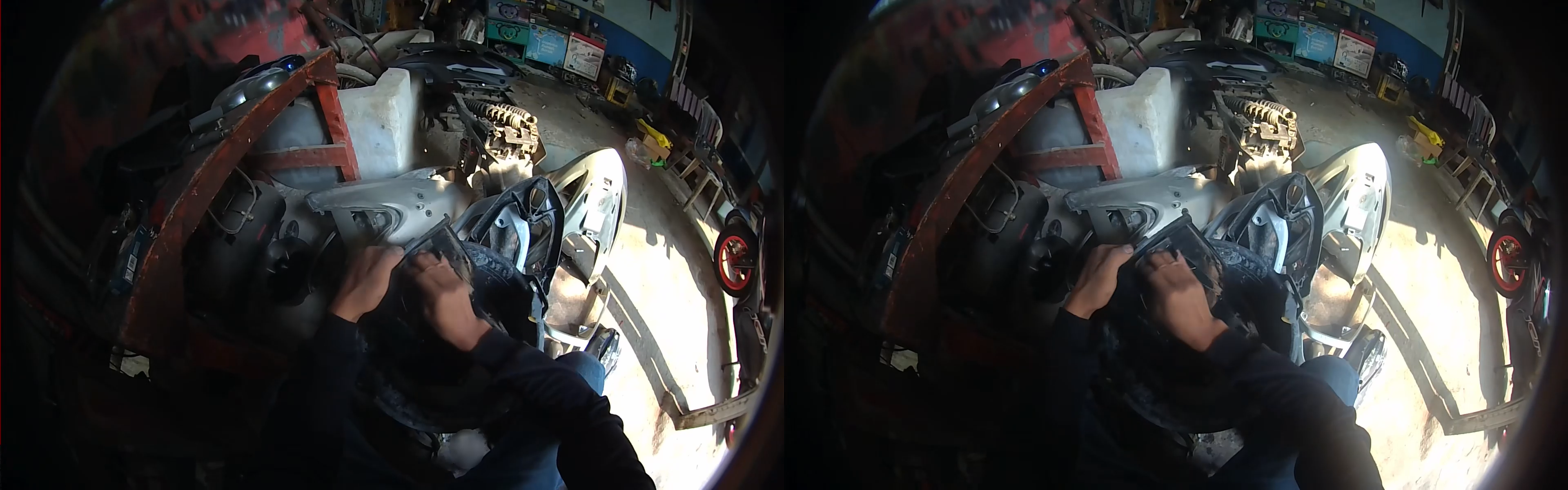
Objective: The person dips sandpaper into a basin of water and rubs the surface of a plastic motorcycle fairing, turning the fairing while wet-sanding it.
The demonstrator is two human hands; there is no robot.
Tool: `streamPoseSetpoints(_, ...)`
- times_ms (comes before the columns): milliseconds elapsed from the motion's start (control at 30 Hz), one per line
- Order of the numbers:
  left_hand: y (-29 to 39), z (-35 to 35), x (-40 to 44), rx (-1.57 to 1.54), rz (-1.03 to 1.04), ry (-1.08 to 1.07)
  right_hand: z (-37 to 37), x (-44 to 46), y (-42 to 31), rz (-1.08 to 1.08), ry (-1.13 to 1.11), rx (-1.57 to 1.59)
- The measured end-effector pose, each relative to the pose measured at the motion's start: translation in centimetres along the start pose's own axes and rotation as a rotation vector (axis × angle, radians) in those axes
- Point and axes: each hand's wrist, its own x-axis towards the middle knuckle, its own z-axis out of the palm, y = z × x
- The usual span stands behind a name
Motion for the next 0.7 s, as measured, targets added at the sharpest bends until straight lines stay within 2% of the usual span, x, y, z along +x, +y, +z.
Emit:
streamPoseSetpoints(67, -0.5, -0.4, -0.3, -0.178, -0.008, -0.032, 0.4, 0.0, 0.0, -0.031, 0.003, 0.003)
streamPoseSetpoints(100, -0.8, -0.4, -0.6, -0.220, -0.123, -0.010, 0.2, 0.2, 0.3, 0.097, 0.027, 0.040)
streamPoseSetpoints(133, -1.6, -0.6, -0.6, -0.219, -0.128, -0.002, 0.2, 0.4, 0.2, 0.226, 0.047, 0.075)
streamPoseSetpoints(167, -2.5, -1.0, -0.1, -0.359, -0.161, -0.078, 0.5, 0.3, -0.5, 0.237, -0.011, 0.036)
streamPoseSetpoints(233, -2.8, -1.4, 0.6, -0.587, -0.282, -0.251, 2.3, -1.4, -2.6, 0.013, -0.135, -0.030)
streamPoseSetpoints(267, -1.9, -1.4, 0.5, -0.587, -0.278, -0.250, 3.1, -2.0, -3.5, -0.108, -0.180, -0.071)
streamPoseSetpoints(333, -0.6, -1.2, 0.0, -0.482, -0.337, -0.261, 3.7, -1.9, -4.1, -0.074, -0.180, -0.068)
streamPoseSetpoints(367, -1.5, -1.4, 0.5, -0.649, -0.295, -0.382, 3.3, -1.3, -4.1, -0.011, -0.175, -0.064)
streamPoseSetpoints(400, -1.8, -1.5, 0.6, -0.648, -0.299, -0.377, 3.2, -0.9, -4.1, 0.050, -0.170, -0.065)
streamPoseSetpoints(467, -1.8, -1.3, 1.0, -0.568, -0.291, -0.347, 4.2, -1.7, -4.8, 0.023, -0.177, -0.132)
streamPoseSetpoints(533, -1.3, -1.0, 1.0, -0.625, -0.265, -0.400, 4.9, -2.5, -5.8, -0.133, -0.265, -0.260)
streamPoseSetpoints(567, -1.0, -0.6, 0.6, -0.498, -0.208, -0.356, 5.3, -2.8, -6.0, -0.187, -0.283, -0.285)
streamPoseSetpoints(600, -0.7, -0.5, 0.5, -0.367, -0.151, -0.311, 5.4, -2.8, -5.7, -0.188, -0.279, -0.289)
streamPoseSetpoints(700, -0.8, -1.1, 0.4, -0.413, -0.177, -0.348, 4.3, -2.3, -4.6, -0.115, -0.249, -0.253)
